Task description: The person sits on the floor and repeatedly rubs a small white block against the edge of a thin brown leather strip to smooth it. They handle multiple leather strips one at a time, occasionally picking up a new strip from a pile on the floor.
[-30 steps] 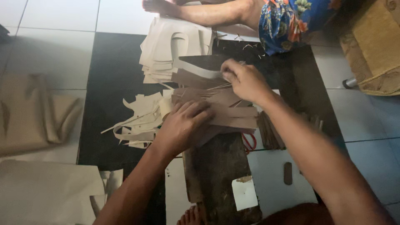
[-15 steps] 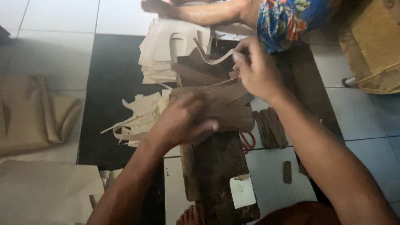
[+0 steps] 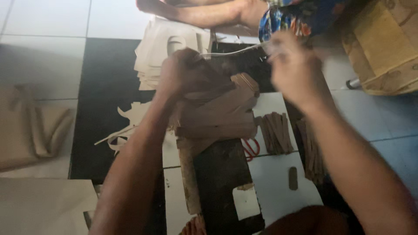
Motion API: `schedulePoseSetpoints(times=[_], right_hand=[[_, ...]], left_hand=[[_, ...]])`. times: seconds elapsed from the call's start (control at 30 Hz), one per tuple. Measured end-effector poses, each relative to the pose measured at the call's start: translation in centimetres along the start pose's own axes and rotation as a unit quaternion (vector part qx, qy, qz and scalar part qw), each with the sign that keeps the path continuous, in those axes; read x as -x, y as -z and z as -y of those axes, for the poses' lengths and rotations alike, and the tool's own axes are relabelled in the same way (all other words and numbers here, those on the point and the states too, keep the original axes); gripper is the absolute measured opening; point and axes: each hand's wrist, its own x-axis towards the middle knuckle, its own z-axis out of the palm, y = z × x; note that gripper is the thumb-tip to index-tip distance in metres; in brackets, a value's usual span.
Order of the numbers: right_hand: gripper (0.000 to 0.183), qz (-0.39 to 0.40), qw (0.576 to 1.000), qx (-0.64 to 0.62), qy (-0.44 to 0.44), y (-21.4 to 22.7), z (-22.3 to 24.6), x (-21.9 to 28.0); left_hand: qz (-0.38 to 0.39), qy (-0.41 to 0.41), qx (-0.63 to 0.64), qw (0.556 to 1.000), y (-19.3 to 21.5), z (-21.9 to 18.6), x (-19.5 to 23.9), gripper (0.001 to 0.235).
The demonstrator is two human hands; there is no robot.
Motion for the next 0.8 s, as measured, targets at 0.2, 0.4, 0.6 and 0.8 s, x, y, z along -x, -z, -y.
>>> schedulePoseSetpoints(times=[0.2,0.4,0.6,0.8], right_hand=[[0.015,0.120,0.929,-0.348,0.029,4.5,-4.4,6.2],[0.025,0.351,0.784,-0.487,-0.156,0.2,0.6,21.2],[0.035,0.210,0.958,-0.170,-0.097,-2.3,2.7,29.6],[0.028,0.211,0.931,-0.226,-0.192,-0.6,0.5,31.1]], left_hand=[[-0.159,-0.043,-0.028,0.986,0.9,2.4,2.0,0.058],[-0.094,0.002,0.111,0.989,5.6,-0.7,12.2,0.032],[0.200,0.086,0.212,0.953,0.3,-5.7,23.4,0.037],[0.221,-0.195,-0.062,0.954,-5.4,-9.1,28.8,0.042]])
